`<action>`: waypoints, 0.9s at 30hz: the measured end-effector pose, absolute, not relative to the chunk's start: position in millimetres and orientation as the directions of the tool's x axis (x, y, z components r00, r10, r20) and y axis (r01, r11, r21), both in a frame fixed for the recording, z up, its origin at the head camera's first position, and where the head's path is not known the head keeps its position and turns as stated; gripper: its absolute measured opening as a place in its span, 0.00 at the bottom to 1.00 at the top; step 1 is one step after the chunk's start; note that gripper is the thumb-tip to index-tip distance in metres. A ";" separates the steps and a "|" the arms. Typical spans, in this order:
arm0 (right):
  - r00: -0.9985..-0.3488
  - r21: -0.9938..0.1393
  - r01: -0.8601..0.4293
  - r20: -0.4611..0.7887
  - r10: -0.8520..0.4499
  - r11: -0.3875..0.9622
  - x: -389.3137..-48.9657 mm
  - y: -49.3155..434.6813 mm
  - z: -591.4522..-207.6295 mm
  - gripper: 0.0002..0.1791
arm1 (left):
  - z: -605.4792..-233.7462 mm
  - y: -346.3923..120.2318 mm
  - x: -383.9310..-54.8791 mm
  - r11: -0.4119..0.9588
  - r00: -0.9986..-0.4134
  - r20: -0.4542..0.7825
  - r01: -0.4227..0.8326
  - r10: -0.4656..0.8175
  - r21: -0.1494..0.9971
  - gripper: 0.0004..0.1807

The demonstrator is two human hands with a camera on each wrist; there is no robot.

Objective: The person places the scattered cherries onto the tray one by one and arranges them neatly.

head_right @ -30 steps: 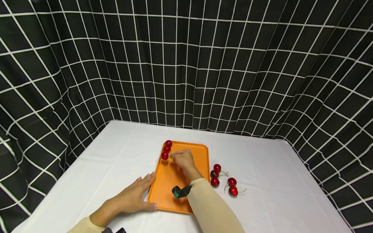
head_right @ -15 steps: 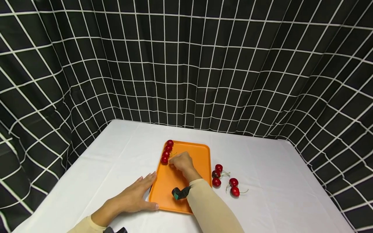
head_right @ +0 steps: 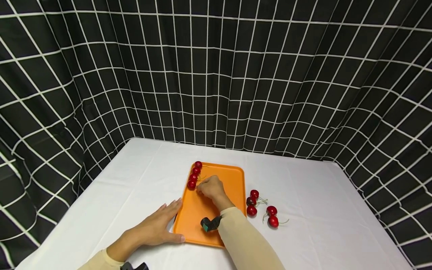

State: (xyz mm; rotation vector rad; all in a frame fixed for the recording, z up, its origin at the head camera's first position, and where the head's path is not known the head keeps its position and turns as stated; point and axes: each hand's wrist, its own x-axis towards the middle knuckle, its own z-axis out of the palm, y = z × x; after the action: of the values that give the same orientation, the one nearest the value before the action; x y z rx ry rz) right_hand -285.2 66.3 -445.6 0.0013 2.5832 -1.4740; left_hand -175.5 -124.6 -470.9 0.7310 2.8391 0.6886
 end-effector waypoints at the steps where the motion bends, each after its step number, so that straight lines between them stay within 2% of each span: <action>1: -0.986 -0.861 0.085 -0.147 -0.085 0.502 -285.5 66.2 -445.8 0.05 | -470.8 -124.9 -175.4 0.777 -0.873 -0.010 0.428 0.487 0.462 0.61; 11: -0.987 -0.863 0.073 -0.135 -0.090 0.500 -286.0 71.5 -445.1 0.05 | -471.9 -128.1 -174.6 0.769 -0.870 0.000 0.436 0.493 0.467 0.61; 16: -0.991 -0.879 0.063 -0.109 -0.071 0.472 -282.5 86.7 -429.3 0.07 | -470.2 -128.8 -174.2 0.769 -0.870 0.008 0.439 0.492 0.465 0.60; 21: -0.997 -0.922 0.026 -0.050 -0.052 0.387 -269.7 120.0 -400.5 0.11 | -470.0 -128.6 -173.3 0.761 -0.866 0.011 0.445 0.499 0.472 0.59; 27: -0.998 -0.961 -0.060 0.066 0.012 0.269 -244.5 187.1 -371.8 0.17 | -469.7 -126.2 -174.4 0.765 -0.868 0.008 0.441 0.496 0.470 0.59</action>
State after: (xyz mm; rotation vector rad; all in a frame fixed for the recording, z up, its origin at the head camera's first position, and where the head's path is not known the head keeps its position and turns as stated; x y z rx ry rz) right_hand -244.5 187.1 -371.8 -0.0486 2.5491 -1.9359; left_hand -174.4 -126.2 -469.7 0.7566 2.8410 0.7116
